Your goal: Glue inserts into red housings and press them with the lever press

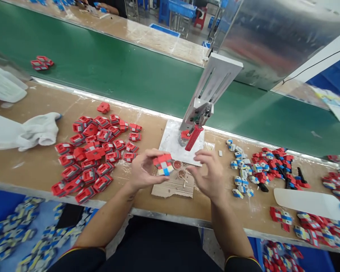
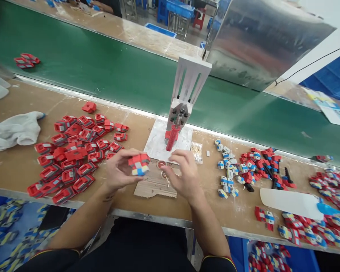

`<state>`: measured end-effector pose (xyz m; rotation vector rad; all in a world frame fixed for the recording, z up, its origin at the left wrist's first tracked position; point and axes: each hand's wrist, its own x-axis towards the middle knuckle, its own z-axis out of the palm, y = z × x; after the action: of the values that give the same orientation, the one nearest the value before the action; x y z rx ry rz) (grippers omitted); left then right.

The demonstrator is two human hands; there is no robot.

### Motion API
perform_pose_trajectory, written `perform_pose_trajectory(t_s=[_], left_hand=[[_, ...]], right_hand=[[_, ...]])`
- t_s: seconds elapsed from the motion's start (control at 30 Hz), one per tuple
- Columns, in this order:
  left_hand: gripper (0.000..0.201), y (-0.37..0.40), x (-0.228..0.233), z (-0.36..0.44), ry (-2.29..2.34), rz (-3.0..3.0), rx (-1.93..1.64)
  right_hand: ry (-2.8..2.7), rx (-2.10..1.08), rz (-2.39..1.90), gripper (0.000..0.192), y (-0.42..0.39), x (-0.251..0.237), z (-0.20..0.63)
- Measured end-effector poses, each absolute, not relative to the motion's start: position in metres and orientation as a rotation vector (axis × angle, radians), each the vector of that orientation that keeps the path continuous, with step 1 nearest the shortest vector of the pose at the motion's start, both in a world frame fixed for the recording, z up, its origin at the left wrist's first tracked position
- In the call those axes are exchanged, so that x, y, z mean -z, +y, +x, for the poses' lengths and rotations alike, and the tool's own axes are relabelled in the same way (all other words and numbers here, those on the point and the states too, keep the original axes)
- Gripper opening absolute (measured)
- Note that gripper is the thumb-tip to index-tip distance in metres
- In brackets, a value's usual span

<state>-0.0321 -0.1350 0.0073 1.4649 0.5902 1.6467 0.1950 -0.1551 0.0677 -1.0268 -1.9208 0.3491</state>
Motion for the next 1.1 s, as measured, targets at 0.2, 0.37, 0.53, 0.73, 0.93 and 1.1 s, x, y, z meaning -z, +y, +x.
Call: perform_pose_trajectory(t_s=[0.2, 0.37, 0.53, 0.73, 0.93, 1.1], left_hand=[[0.067, -0.119, -0.004, -0.041, 0.653, 0.814, -1.669], [0.064, -0.117, -0.005, -0.043, 0.666, 0.699, -1.511], [0.059, -0.115, 0.0, -0.045, 0.644, 0.622, -1.496], [0.053, -0.111, -0.001, -0.042, 0.644, 0.501, -1.468], [0.046, -0.107, -0.013, -0.038, 0.668, 0.41, -1.38], [0.055, -0.1, -0.016, -0.036, 0.694, 0.425, -1.336]], right_hand=[[-2.351, -0.903, -0.795, 0.033, -0.107, -0.097, 0.231], [-2.136, -0.9, -0.339, 0.068, -0.067, -0.159, 0.235], [-1.734, -0.4, -0.581, 0.07, -0.059, -0.139, 0.213], [-1.487, -0.484, -1.337, 0.048, -0.068, -0.019, 0.212], [-1.605, -0.749, -1.428, 0.034, -0.052, 0.004, 0.229], [-1.597, -0.58, -1.644, 0.029, -0.002, -0.022, 0.3]])
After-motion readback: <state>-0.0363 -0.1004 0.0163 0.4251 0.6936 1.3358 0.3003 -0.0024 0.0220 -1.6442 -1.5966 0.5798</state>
